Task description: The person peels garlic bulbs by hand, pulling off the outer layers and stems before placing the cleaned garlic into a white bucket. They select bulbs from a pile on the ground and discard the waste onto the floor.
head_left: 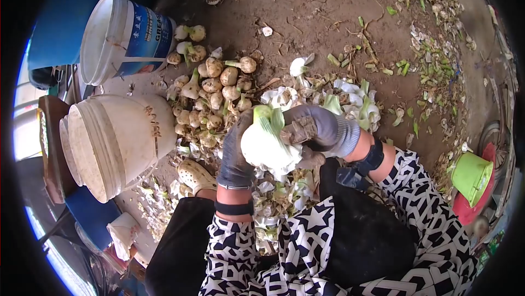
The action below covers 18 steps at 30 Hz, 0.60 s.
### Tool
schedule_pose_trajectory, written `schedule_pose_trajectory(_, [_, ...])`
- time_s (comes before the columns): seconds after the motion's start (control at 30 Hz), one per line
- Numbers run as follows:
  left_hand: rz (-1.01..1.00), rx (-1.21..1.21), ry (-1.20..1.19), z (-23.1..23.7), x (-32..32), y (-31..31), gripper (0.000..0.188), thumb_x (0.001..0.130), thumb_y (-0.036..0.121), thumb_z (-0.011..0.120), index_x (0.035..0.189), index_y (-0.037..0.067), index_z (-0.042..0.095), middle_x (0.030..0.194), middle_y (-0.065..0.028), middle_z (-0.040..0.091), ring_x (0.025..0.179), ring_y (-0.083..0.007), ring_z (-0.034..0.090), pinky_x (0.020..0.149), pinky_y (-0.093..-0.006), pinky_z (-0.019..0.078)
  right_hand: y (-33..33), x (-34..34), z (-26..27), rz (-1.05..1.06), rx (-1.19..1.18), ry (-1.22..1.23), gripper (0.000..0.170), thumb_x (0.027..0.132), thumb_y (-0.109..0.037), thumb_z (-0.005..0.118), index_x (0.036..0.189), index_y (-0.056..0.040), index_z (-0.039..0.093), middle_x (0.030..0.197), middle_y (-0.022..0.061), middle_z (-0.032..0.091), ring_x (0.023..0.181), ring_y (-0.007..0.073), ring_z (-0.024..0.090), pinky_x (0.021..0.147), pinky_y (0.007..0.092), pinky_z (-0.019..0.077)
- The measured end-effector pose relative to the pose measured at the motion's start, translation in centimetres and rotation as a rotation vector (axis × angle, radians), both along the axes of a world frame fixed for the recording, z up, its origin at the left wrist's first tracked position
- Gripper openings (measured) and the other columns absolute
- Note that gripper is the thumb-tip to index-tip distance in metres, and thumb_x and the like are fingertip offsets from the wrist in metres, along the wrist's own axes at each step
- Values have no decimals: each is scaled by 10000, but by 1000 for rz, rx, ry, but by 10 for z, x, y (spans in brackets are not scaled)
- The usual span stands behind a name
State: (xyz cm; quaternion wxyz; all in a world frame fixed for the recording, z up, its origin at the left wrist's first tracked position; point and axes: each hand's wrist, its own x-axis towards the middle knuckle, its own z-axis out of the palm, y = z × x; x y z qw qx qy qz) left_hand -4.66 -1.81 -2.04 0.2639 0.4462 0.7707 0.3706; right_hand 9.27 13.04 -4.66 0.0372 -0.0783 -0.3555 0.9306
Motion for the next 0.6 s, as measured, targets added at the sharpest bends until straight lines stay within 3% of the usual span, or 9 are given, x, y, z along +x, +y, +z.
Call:
schedule_pose_trajectory(0.03, [-63, -18, 237, -13, -11, -5, 312, 901, 224, 539, 1142, 35, 601, 1035, -140, 659, 916, -217, 655, 798, -337, 522, 4, 0, 2, 128, -195, 57, 266, 868, -190, 666, 1016, 30, 653, 889, 89, 684, 783, 140, 651, 652, 253, 530])
schedule_pose_trajectory(0.07, [444, -56, -470, -13, -9, 0, 344, 968, 284, 459, 1127, 15, 603, 1045, -124, 657, 933, -223, 642, 815, -327, 512, 10, -5, 17, 253, -396, 112, 222, 868, -175, 659, 993, 8, 660, 851, 68, 679, 729, 140, 651, 615, 260, 526])
schedule_pose_trajectory(0.13, [556, 55, -719, 27, -1, 1, 466, 1012, 381, 368, 1112, -5, 608, 1067, -109, 646, 976, -206, 617, 841, -314, 498, 9, -6, 13, 177, -508, -40, 203, 881, -174, 613, 974, 4, 646, 786, 74, 663, 637, 146, 635, 532, 307, 512])
schedule_pose_trajectory(0.2, [275, 209, -492, 25, 29, -6, 508, 967, 404, 519, 1270, -2, 480, 1130, -119, 605, 1038, -170, 581, 849, -285, 494, 7, -12, -9, 390, -642, 237, 224, 895, -169, 587, 1016, 13, 632, 811, 63, 669, 658, 140, 639, 548, 294, 518])
schedule_pose_trajectory(0.3, [339, 369, -1124, 4, 23, -14, 734, 782, 474, 745, 1285, 31, 445, 1096, -77, 598, 1038, -172, 584, 835, -270, 515, -22, -13, -2, -62, -127, -106, 263, 901, -187, 542, 1011, 38, 621, 692, 79, 627, 539, 153, 591, 465, 291, 454])
schedule_pose_trajectory(0.33, [342, 363, -1127, -8, 21, -20, 734, 782, 474, 745, 1285, 31, 445, 1096, -77, 598, 1038, -172, 584, 835, -270, 515, -19, -9, -2, -62, -133, -110, 263, 901, -187, 542, 1011, 38, 621, 692, 79, 627, 539, 153, 591, 465, 291, 454])
schedule_pose_trajectory(0.43, [409, 333, -1269, 9, 23, -17, 527, 818, 393, 719, 1166, 44, 533, 1100, -106, 600, 1039, -221, 596, 854, -351, 531, 12, 2, -12, 312, -628, 91, 277, 893, -242, 515, 798, 5, 598, 567, 85, 558, 336, 133, 392, 330, 298, 324])
schedule_pose_trajectory(0.53, [318, 760, -1656, 5, 11, -17, 377, 924, 341, 574, 1172, 57, 574, 1139, -130, 628, 1201, -326, 504, 1060, -512, 352, 36, 30, -9, 95, -117, -48, 321, 922, -275, 527, 728, -24, 570, 458, 37, 452, 285, 137, 360, 298, 281, 304])
schedule_pose_trajectory(0.6, [267, 808, -1652, 5, 6, -14, 373, 940, 353, 536, 1142, 45, 590, 1193, -154, 610, 1262, -357, 449, 1115, -536, 253, 25, 56, -26, 131, 358, -168, 326, 927, -289, 556, 733, -27, 568, 520, 41, 511, 377, 133, 487, 362, 281, 390])
